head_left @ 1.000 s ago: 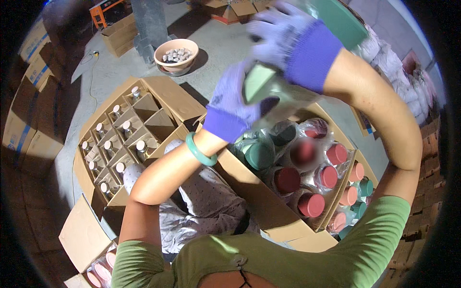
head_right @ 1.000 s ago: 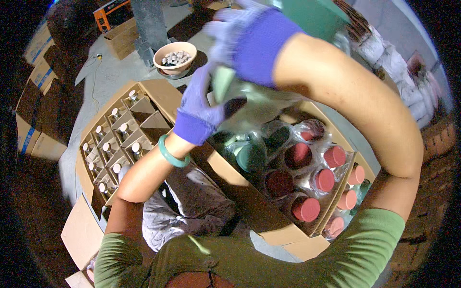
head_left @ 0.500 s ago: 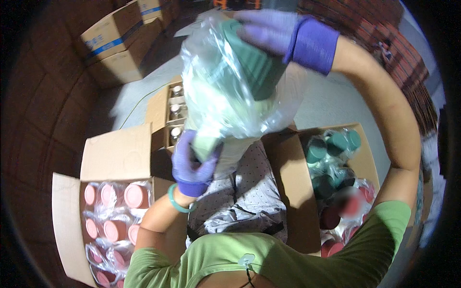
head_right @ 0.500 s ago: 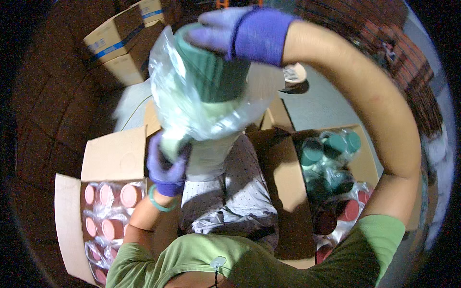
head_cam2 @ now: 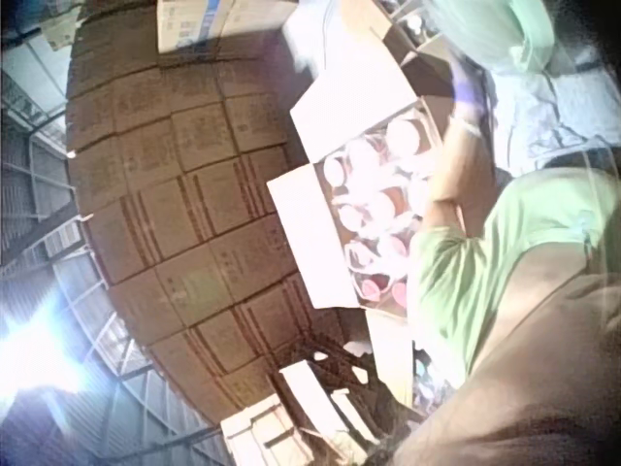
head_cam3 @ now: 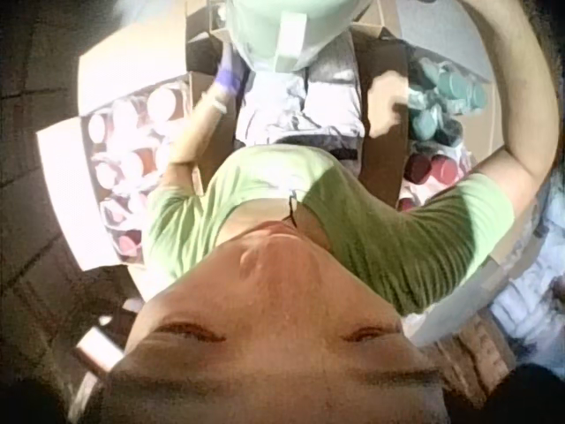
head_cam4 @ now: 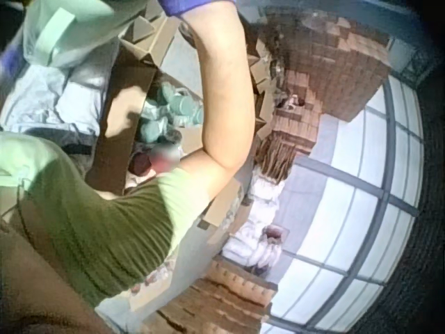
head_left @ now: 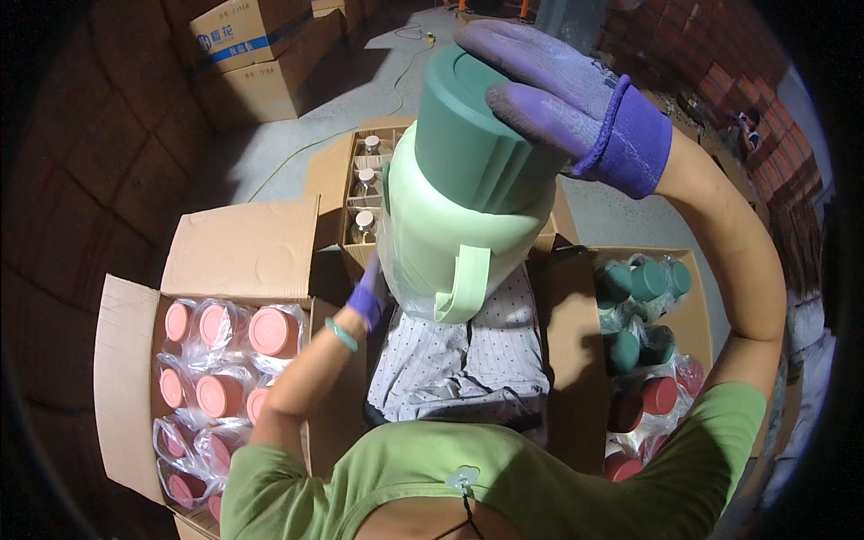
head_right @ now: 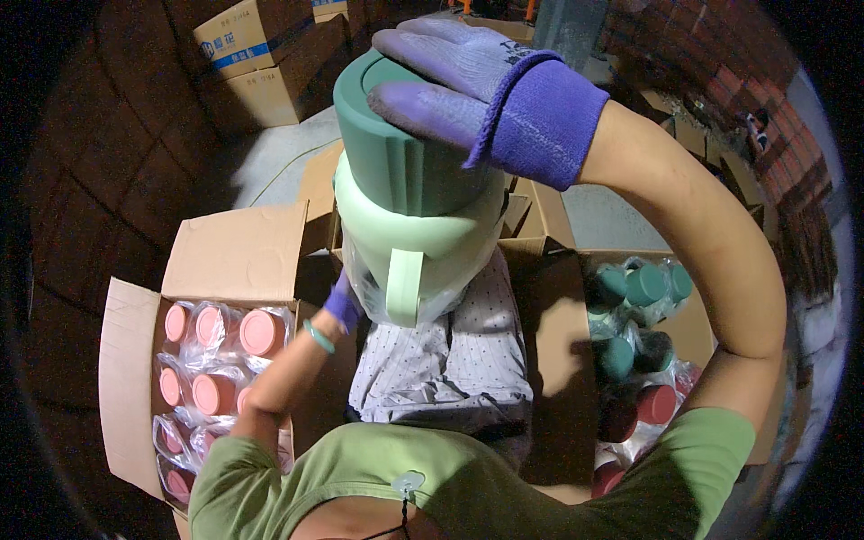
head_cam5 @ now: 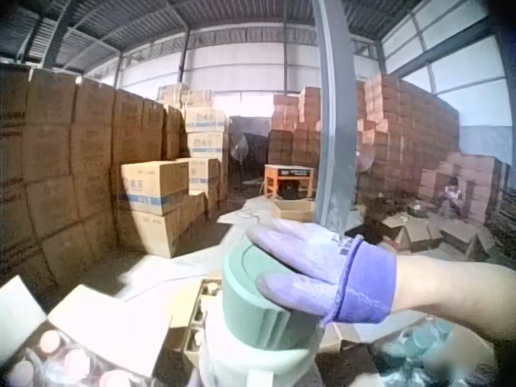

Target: The person assembles insulated food containers by inserting metal liners into plastic outer shells, attaching lids, wrapping the finished products in plastic bags, and placing them into cardboard shipping boxes.

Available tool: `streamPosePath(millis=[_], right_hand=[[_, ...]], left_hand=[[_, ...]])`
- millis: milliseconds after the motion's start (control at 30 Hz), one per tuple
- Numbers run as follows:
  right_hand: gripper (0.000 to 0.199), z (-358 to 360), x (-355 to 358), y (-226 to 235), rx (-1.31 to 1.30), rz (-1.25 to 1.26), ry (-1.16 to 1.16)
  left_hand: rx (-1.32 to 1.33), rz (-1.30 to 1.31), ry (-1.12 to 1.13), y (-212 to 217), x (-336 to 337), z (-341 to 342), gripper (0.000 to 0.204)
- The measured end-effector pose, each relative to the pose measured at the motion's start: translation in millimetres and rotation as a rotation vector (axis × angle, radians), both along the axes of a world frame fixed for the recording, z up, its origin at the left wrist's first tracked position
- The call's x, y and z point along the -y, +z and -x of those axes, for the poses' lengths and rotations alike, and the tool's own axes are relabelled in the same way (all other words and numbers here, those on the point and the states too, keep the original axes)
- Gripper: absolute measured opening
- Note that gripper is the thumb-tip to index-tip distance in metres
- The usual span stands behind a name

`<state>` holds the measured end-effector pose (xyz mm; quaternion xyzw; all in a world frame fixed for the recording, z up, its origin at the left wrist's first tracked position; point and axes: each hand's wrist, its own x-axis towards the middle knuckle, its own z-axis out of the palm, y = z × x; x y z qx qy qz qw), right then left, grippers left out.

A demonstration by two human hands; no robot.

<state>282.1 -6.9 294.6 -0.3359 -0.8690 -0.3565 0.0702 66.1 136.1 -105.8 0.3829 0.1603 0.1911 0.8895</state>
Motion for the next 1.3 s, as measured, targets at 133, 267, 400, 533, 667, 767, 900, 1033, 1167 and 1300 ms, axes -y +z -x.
streamPosePath(millis=[133,267,400,533,667,767,900,1033,1167,1300], right_hand=[[0.05,34.7,24.8,-0.8,-0.27,0.053,-0.069],[0.054,90.1,83.4,-87.2,-0.295,-0.061,-0.168],[0.048,98.1,126.2,-253.9,-0.263,0.052,-0.078],[0.028,97.2,121.6,-325.7,-0.074,0.47,-0.011],[0.061,64.2,65.2,-248.6,-0.388,0.595,-0.082],[0.066,-16.7,0.1,-177.8,-0.467,0.132,-0.519],[0.04,-109.2,-65.3,-177.4,-1.752,1.225,-0.246],[0.035,-99.7,-64.5,-228.9,-1.476,0.981,-0.487],[0.031,-47.0,-21.1,-261.1,-0.792,0.86,-0.735],[0.03,9.7,63.6,-302.8,-0.012,1.208,-0.848]], left_hand=[[-0.012,0.073,-0.039,50.9,-54.6,-78.4,0.062],[-0.008,-0.064,-0.013,107.9,-103.1,-134.1,0.056],[-0.107,-0.297,0.019,146.7,-132.0,-160.5,0.049],[-0.032,-0.013,-0.013,151.4,-120.1,-157.3,0.048],[0.099,0.107,-0.157,157.3,-94.5,-151.2,0.049],[0.153,0.067,-0.181,175.8,-83.9,-146.6,0.05],[0.088,-0.126,-0.105,199.3,-72.2,-130.8,0.053],[-0.169,-1.004,0.082,209.0,-71.0,-117.1,0.058],[-0.08,-1.227,0.263,197.0,-79.9,-103.4,0.041],[0.083,-0.787,0.018,166.0,-85.4,-97.1,0.028]])
